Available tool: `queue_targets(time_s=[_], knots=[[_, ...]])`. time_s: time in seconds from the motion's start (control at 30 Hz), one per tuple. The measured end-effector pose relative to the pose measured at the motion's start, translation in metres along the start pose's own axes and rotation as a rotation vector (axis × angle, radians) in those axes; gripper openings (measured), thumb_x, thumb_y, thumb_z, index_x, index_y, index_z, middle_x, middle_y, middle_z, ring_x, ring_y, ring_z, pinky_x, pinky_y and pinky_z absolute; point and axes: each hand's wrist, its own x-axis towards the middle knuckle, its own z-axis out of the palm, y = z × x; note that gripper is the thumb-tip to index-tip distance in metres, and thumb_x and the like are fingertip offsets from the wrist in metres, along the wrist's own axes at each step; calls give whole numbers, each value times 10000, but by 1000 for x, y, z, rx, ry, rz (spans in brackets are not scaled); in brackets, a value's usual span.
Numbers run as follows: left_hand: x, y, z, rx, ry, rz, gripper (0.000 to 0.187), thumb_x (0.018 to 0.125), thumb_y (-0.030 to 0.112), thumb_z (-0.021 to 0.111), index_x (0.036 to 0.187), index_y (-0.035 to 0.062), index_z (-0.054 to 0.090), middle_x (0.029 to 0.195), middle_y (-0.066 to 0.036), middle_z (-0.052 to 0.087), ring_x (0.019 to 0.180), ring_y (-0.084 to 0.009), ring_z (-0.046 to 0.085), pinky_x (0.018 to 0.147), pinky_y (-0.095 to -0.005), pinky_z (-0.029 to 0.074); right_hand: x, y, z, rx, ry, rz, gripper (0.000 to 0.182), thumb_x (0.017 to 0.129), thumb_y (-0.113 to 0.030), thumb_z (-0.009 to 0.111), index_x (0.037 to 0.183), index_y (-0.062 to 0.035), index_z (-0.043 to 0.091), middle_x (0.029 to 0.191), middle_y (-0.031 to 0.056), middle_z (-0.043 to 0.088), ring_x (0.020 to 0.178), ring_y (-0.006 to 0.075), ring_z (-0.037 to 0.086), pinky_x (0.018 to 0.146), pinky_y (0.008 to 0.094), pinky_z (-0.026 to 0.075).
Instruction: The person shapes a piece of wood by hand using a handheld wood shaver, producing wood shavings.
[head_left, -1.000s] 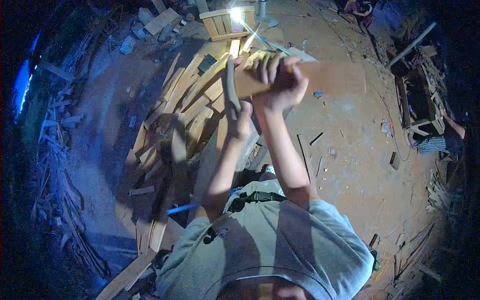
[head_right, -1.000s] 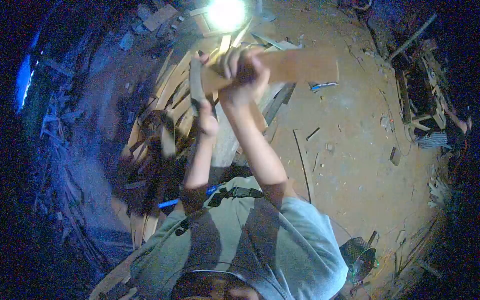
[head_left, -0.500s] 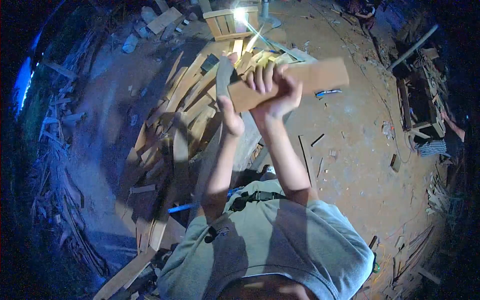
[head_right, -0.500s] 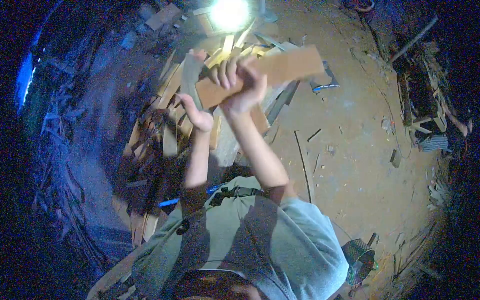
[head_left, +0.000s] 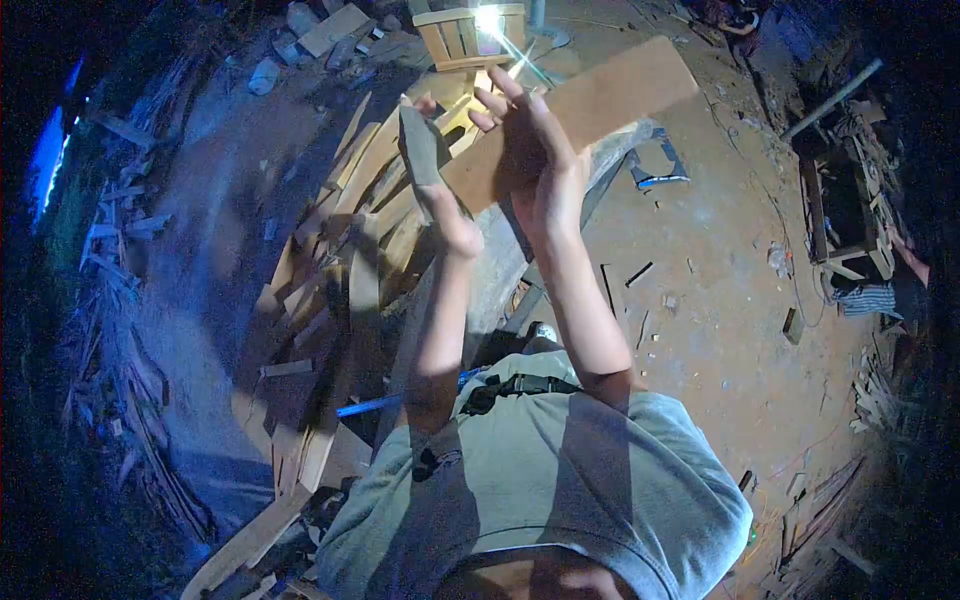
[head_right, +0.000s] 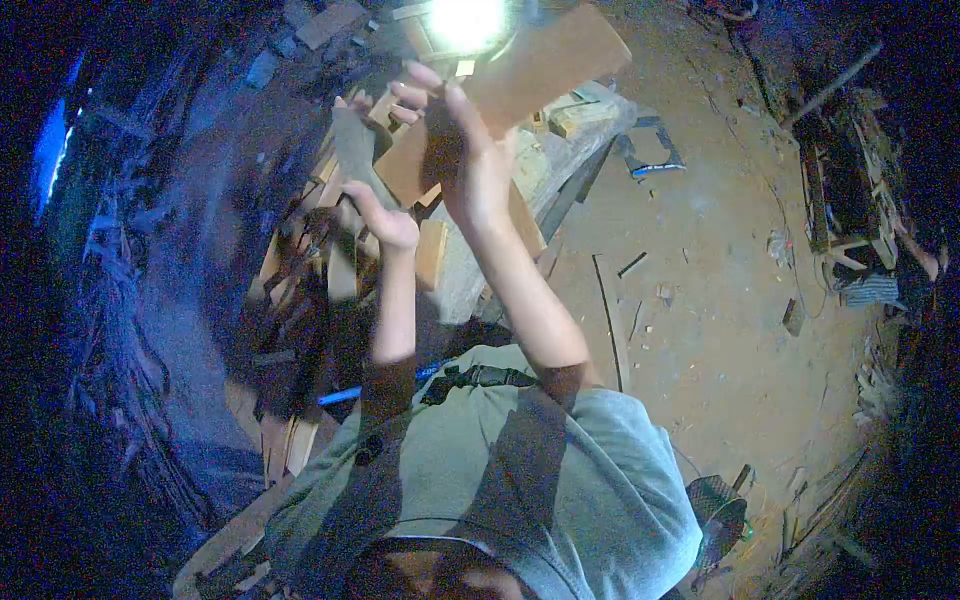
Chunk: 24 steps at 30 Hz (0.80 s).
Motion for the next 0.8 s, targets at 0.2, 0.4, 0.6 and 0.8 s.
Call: queue_targets(time_s=[0.2, 0.4, 0.6, 0.8], knots=[[-5, 6, 2, 198, -100, 121, 790, 814, 585, 248, 1297, -37, 183, 1322, -155, 240, 1229, -259, 228, 1008, -405, 154, 26, 0, -11, -159, -122, -52, 253, 874, -210, 456, 978, 18, 421, 735, 95, 516, 628, 181, 525, 569, 291, 450], [-1, 1, -12, 37, -209, 125, 944, 728, 714, 240, 1305, -30, 167, 1329, -151, 240, 1226, -253, 244, 995, -392, 196, 16, -1, -6, -187, -67, 36, 167, 869, -185, 463, 882, -22, 428, 642, 37, 431, 575, 153, 462, 551, 289, 424], [9, 29, 1, -20, -295, -54, 941, 725, 718, 242, 1302, -24, 190, 1306, -167, 271, 1199, -255, 290, 971, -388, 253, 6, 1, -5, -34, -120, 130, 165, 857, -191, 480, 843, -39, 416, 635, 37, 422, 551, 139, 449, 507, 291, 416], [0, 17, -1, -182, -329, -98, 826, 793, 610, 303, 1296, -35, 188, 1336, -136, 239, 1239, -243, 228, 1002, -369, 183, 27, -3, -11, -90, -28, 22, 137, 840, -141, 495, 850, -27, 419, 625, 39, 419, 529, 147, 444, 488, 288, 419]])
